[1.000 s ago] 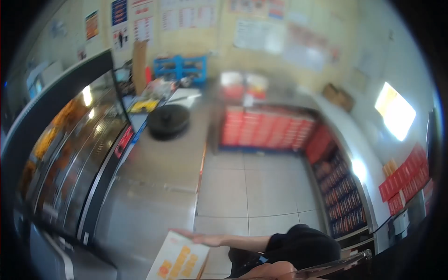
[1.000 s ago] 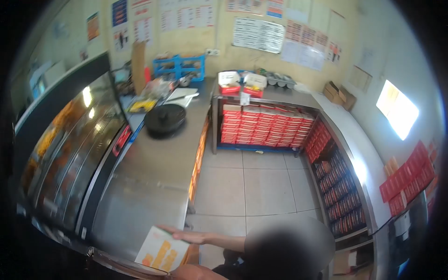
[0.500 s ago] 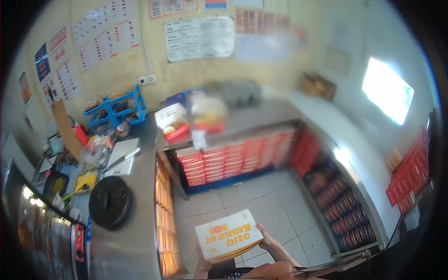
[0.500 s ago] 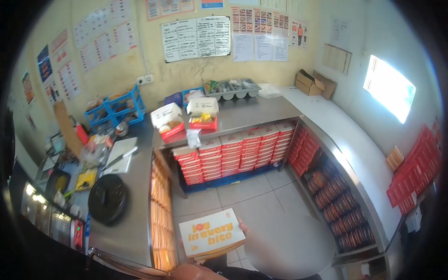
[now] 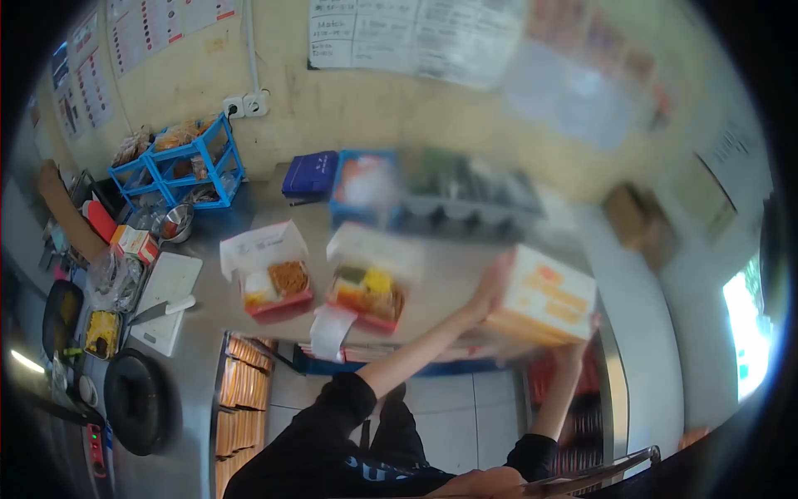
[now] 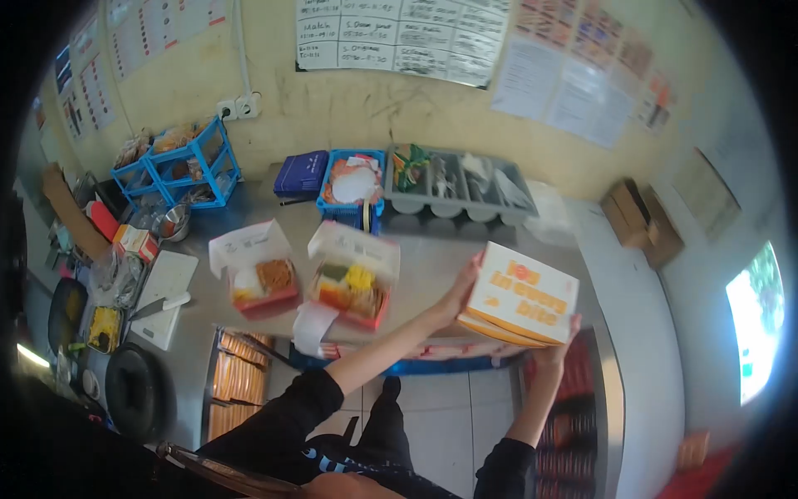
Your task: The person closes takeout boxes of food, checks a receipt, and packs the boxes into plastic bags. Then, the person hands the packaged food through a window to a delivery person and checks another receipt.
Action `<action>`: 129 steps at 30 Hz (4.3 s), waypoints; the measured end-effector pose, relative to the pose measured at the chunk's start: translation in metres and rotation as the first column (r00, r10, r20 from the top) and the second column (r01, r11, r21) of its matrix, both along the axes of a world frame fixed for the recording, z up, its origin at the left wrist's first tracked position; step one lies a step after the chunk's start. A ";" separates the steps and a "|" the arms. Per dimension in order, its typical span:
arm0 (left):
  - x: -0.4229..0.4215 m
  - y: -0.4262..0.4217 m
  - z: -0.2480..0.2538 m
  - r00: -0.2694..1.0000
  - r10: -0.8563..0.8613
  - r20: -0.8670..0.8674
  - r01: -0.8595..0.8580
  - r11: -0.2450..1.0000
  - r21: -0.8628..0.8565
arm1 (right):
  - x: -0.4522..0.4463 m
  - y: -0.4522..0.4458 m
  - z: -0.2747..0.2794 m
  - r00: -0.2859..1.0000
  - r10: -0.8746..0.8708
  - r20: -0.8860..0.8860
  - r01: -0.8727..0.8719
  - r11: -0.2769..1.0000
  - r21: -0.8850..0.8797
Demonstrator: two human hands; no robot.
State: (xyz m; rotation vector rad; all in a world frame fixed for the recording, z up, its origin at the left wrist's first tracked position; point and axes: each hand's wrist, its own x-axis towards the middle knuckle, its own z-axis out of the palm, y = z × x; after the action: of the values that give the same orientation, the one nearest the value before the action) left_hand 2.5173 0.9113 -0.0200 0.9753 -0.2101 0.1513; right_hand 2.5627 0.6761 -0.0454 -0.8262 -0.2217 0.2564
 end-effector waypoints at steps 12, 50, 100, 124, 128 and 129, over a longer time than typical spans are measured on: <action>0.130 0.064 -0.032 0.826 0.152 -0.543 0.115 0.897 0.426 | 0.205 -0.029 -0.093 0.903 0.007 0.429 0.415 0.241 -0.877; -0.163 0.278 -0.132 0.766 0.621 -0.167 -0.054 0.321 0.945 | -0.074 0.290 -0.116 0.945 0.003 0.326 0.326 0.011 -0.945; -0.181 0.257 -0.144 0.892 0.307 -0.332 0.005 0.726 0.688 | -0.110 0.374 -0.119 0.951 0.232 0.204 0.184 0.105 -0.977; -0.139 0.277 -0.161 0.810 0.580 -0.085 -0.006 0.152 0.988 | -0.105 0.376 -0.120 0.985 0.159 0.071 -0.105 0.866 -0.488; -0.135 0.279 -0.156 0.781 0.603 -0.161 0.053 0.193 0.980 | -0.097 0.390 -0.150 0.935 0.179 0.307 -0.005 0.870 -0.493; -0.132 0.279 -0.154 0.777 0.603 -0.183 0.080 0.193 0.978 | -0.096 0.390 -0.151 0.925 0.203 0.322 -0.016 0.866 -0.500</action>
State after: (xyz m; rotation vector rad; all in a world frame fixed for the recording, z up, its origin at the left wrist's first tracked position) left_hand 2.3852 1.1906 -0.1735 2.3390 0.5512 0.0480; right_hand 2.4668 1.0656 -0.1962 -1.3737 -0.5738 0.2707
